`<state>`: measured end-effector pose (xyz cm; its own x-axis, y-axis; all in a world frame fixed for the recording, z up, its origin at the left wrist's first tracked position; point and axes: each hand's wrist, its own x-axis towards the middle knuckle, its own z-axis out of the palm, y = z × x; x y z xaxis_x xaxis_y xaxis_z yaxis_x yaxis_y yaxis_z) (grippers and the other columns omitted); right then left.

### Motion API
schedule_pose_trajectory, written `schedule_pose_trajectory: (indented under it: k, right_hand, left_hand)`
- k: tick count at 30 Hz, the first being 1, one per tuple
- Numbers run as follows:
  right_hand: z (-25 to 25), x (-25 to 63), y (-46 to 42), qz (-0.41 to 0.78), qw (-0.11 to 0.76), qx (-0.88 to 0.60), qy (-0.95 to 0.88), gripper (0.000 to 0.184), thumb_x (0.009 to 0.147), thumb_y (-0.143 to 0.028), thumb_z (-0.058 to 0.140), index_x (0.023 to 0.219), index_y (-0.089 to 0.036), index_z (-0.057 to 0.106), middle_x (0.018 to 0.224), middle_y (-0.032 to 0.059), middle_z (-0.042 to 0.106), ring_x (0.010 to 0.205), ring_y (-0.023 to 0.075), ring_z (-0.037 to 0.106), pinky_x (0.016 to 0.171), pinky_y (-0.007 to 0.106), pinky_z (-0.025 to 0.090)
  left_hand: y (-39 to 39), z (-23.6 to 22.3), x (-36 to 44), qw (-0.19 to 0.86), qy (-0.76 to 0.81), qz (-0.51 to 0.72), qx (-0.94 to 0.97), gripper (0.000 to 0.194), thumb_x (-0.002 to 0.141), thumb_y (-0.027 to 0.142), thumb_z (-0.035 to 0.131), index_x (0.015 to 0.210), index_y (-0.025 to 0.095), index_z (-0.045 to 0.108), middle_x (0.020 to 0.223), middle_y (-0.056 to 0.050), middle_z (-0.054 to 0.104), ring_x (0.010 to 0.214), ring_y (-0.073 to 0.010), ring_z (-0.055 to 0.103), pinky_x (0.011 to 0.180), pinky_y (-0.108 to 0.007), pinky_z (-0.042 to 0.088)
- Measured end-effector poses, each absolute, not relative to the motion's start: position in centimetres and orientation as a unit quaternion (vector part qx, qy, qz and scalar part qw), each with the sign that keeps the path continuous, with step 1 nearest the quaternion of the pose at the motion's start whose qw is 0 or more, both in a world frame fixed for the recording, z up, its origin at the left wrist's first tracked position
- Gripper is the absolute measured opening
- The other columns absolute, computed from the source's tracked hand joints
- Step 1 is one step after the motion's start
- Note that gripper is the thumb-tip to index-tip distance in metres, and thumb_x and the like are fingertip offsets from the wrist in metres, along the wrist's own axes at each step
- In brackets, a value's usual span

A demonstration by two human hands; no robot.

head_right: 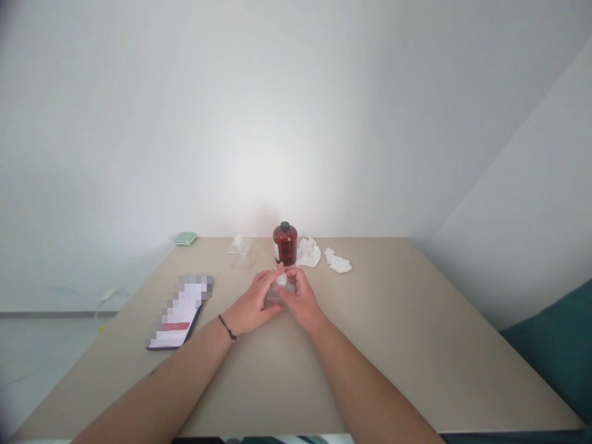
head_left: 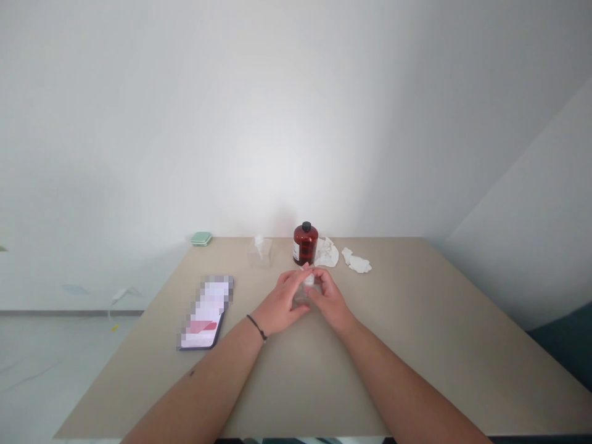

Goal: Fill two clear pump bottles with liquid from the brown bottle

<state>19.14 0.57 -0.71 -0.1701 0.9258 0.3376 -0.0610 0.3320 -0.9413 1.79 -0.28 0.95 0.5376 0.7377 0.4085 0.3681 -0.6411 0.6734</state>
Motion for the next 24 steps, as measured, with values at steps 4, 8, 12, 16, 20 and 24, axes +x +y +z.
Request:
schedule_pose_trajectory:
  k: [4,8,12,16,20,24]
  right_hand:
    - [-0.72,19.36,0.56,0.452,0.535,-0.355,-0.619,0.027,0.086,-0.048,0.065,0.102,-0.027,0.06,0.121,0.0045,0.061,0.116,0.0242,0.055,0.105,0.045,0.041]
    - [-0.4,19.56,0.45,0.438,0.534,-0.343,-0.637,0.029,0.089,-0.051,0.061,0.106,-0.028,0.064,0.127,0.0052,0.058,0.126,0.0254,0.05,0.109,0.044,0.037]
    - [-0.46,19.34,0.56,0.458,0.54,-0.339,-0.62,0.033,0.082,-0.046,0.07,0.107,-0.028,0.06,0.118,0.0042,0.063,0.115,0.0245,0.056,0.105,0.044,0.041]
    - [-0.47,19.44,0.66,0.448,0.536,-0.345,-0.627,0.027,0.085,-0.046,0.068,0.104,-0.028,0.062,0.123,0.0045,0.061,0.119,0.0244,0.054,0.106,0.044,0.04]
    - [-0.37,19.64,0.7,0.442,0.527,-0.345,-0.639,0.03,0.087,-0.049,0.064,0.108,-0.029,0.064,0.127,0.0054,0.059,0.126,0.0254,0.05,0.111,0.045,0.036]
    - [-0.52,19.5,0.83,0.457,0.542,-0.35,-0.612,0.033,0.079,-0.047,0.073,0.101,-0.027,0.059,0.113,0.0037,0.065,0.11,0.024,0.058,0.102,0.043,0.043]
  left_hand:
    - [-0.32,0.97,1.75,0.259,0.328,0.35,0.838,0.088,0.081,0.008,0.066,0.153,0.031,0.023,0.157,-0.01,0.033,0.141,-0.0299,0.034,0.118,-0.056,0.034]
    - [-0.34,0.94,1.71,0.253,0.328,0.351,0.84,0.087,0.08,0.008,0.067,0.152,0.03,0.024,0.158,-0.011,0.032,0.141,-0.0299,0.033,0.118,-0.056,0.033]
    - [-0.37,0.99,1.72,0.251,0.328,0.347,0.842,0.087,0.08,0.007,0.067,0.152,0.03,0.024,0.157,-0.011,0.034,0.14,-0.0294,0.035,0.117,-0.055,0.034]
    - [-0.37,1.1,1.74,0.249,0.327,0.349,0.842,0.086,0.08,0.007,0.066,0.152,0.029,0.025,0.157,-0.011,0.033,0.14,-0.0292,0.034,0.118,-0.055,0.034]
    - [-0.35,1.12,1.74,0.253,0.324,0.352,0.841,0.086,0.081,0.009,0.068,0.152,0.03,0.024,0.157,-0.012,0.033,0.14,-0.0303,0.035,0.118,-0.056,0.033]
    - [-0.35,1.04,1.75,0.254,0.321,0.352,0.842,0.085,0.081,0.01,0.067,0.152,0.03,0.024,0.156,-0.012,0.035,0.14,-0.0302,0.035,0.117,-0.056,0.034]
